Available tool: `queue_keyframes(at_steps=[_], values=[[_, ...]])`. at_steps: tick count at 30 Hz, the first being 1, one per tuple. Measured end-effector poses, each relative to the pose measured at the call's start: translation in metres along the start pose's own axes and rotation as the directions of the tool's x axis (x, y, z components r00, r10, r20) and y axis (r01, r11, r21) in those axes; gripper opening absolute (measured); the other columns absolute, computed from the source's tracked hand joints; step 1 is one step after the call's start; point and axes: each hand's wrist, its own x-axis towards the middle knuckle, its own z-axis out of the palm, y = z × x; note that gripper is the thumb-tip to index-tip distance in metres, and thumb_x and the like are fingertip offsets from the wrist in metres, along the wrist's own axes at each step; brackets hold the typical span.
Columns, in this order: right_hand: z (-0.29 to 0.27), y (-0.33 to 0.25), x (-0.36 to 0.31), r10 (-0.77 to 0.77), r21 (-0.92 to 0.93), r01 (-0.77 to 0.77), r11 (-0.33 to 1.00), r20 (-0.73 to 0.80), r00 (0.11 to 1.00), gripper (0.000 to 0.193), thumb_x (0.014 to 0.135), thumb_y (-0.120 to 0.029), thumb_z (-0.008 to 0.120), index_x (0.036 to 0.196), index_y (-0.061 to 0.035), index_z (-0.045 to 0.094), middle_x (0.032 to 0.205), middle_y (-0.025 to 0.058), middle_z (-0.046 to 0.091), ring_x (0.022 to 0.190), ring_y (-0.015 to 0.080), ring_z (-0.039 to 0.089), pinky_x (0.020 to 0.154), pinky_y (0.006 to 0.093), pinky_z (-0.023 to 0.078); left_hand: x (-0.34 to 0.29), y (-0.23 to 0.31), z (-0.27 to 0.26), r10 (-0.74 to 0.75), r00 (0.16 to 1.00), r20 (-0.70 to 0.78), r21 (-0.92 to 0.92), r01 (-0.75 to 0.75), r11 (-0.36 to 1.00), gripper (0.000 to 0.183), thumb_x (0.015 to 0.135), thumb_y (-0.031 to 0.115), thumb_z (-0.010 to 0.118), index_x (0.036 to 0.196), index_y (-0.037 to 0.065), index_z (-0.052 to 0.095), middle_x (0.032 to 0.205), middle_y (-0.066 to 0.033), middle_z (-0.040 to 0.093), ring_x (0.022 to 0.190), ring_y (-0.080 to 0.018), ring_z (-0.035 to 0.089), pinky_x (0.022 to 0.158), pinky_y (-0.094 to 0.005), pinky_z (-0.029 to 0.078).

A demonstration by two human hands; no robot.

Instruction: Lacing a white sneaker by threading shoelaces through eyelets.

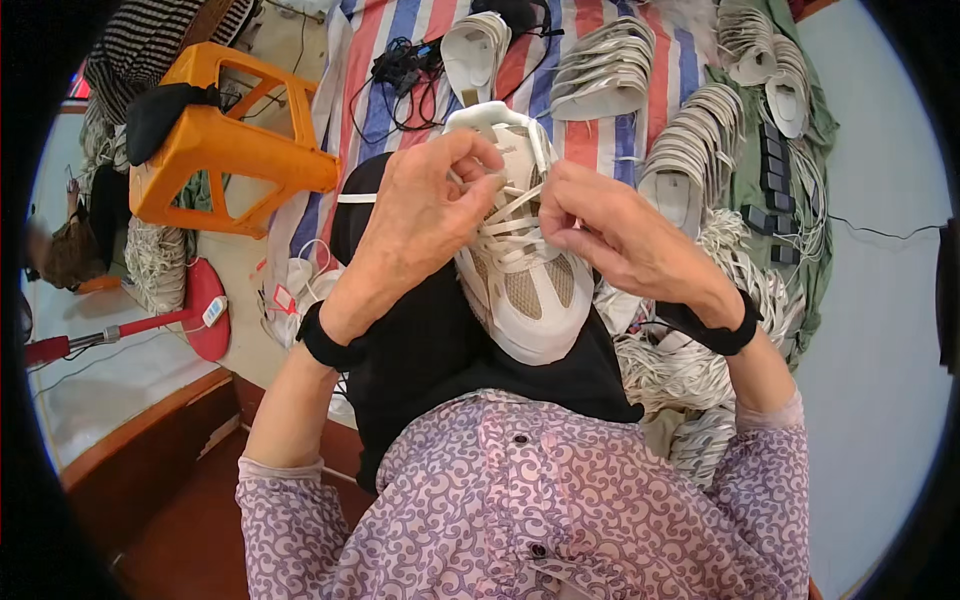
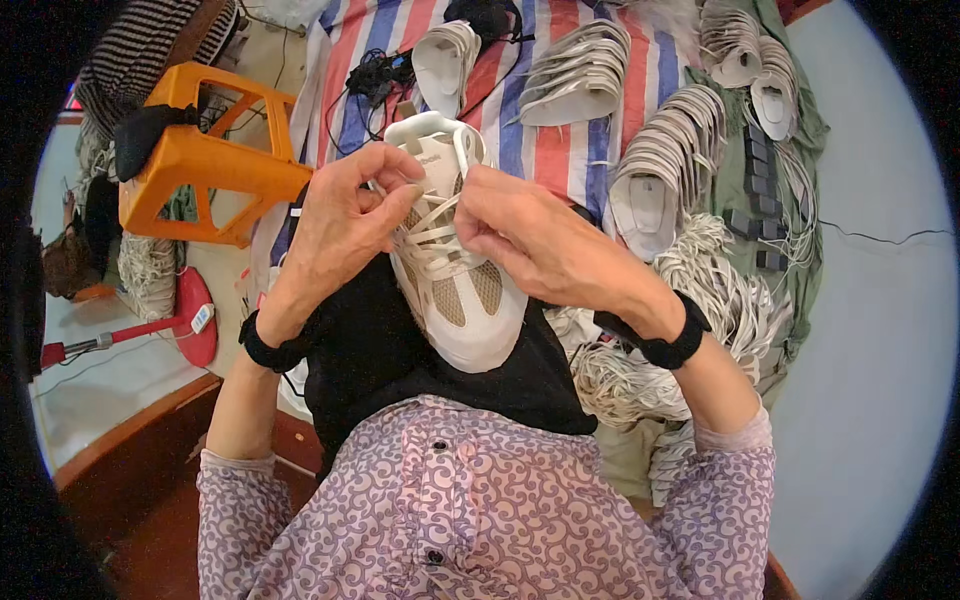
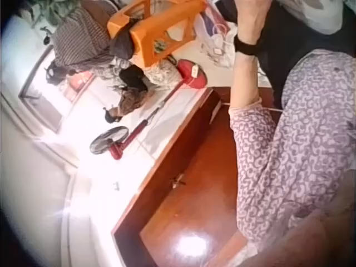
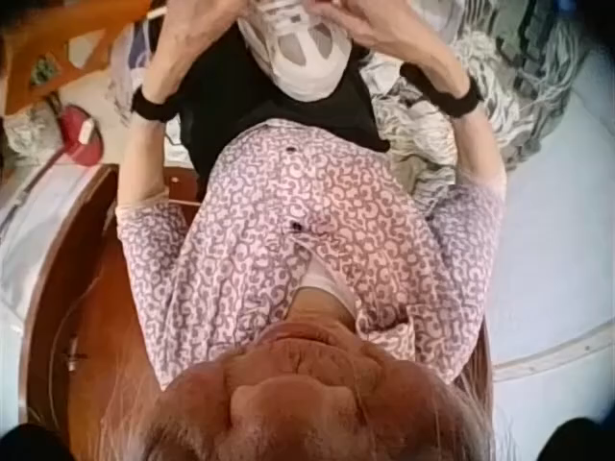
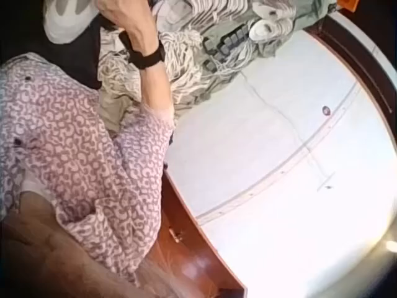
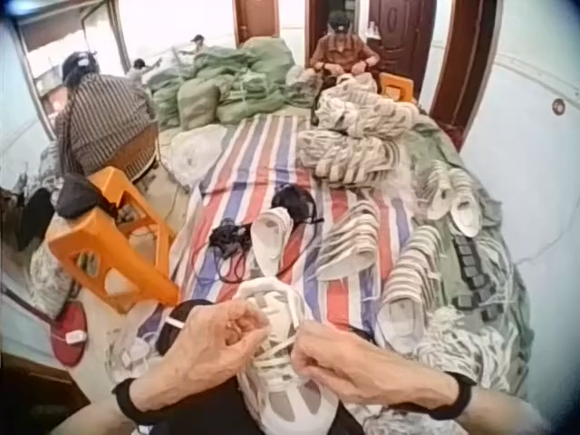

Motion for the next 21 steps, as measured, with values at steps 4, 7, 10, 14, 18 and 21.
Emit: queue_keyframes(at_steps=[4,7,10,14,18,21], values=[[0.002,-0.005,0.007,-0.051,0.072,0.061,0.996,-0.132,0.990,0.011,0.086,0.000,0.060,0.088,0.0017,0.049,0.080,0.0142,0.053,0.073,0.0307,0.053,0.066,0.0385,0.042,-0.001,-0.001,-0.003,0.026,0.998,0.048,-0.028,-0.025,0.999,0.018,0.091,0.006,0.062,0.108,-0.001,0.064,0.082,0.0001,0.058,0.059,-0.0032,0.056,0.047,-0.0198,0.046],[0.002,-0.011,0.011,0.031,0.046,-0.025,0.999,-0.135,0.990,0.013,0.085,-0.001,0.063,0.087,0.0042,0.051,0.071,0.0146,0.052,0.065,0.0298,0.053,0.062,0.0384,0.042,-0.001,-0.002,-0.002,0.022,0.998,0.057,-0.072,-0.018,0.997,0.016,0.092,0.007,0.062,0.106,0.000,0.064,0.082,0.0007,0.058,0.059,-0.0025,0.055,0.048,-0.0192,0.045],[0.001,-0.016,0.015,0.096,0.027,-0.093,0.995,-0.152,0.984,0.015,0.084,-0.003,0.066,0.085,0.0063,0.055,0.068,0.0155,0.054,0.061,0.0290,0.054,0.059,0.0376,0.043,0.001,-0.006,-0.001,0.040,0.998,0.039,-0.099,-0.036,0.994,0.015,0.093,0.008,0.062,0.105,0.000,0.065,0.082,0.0013,0.059,0.060,-0.0019,0.055,0.048,-0.0190,0.045],[0.003,-0.017,0.020,0.203,-0.029,-0.209,0.977,-0.141,0.969,0.018,0.081,-0.007,0.073,0.078,0.0076,0.062,0.066,0.0158,0.059,0.060,0.0247,0.056,0.058,0.0352,0.044,0.000,-0.010,0.000,0.038,0.999,0.035,-0.104,-0.035,0.994,0.013,0.093,0.009,0.062,0.102,0.000,0.066,0.081,0.0024,0.061,0.061,-0.0011,0.056,0.049,-0.0192,0.045],[0.013,-0.013,0.026,0.271,0.053,-0.266,0.963,-0.158,0.950,0.019,0.079,-0.009,0.076,0.077,0.0064,0.065,0.066,0.0125,0.061,0.060,0.0174,0.057,0.057,0.0334,0.045,0.000,-0.011,-0.001,0.031,0.999,0.025,-0.100,-0.028,0.995,0.012,0.093,0.009,0.062,0.101,0.000,0.066,0.080,0.0026,0.062,0.061,-0.0008,0.056,0.049,-0.0187,0.044],[0.020,-0.013,0.027,0.301,0.145,-0.278,0.950,-0.178,0.937,0.016,0.077,-0.010,0.077,0.078,0.0045,0.069,0.066,0.0088,0.064,0.062,0.0119,0.058,0.056,0.0321,0.045,-0.001,-0.012,-0.002,0.022,0.999,0.044,-0.107,-0.017,0.994,0.012,0.093,0.008,0.061,0.099,-0.001,0.066,0.081,0.0021,0.063,0.062,-0.0009,0.057,0.050,-0.0187,0.045]])
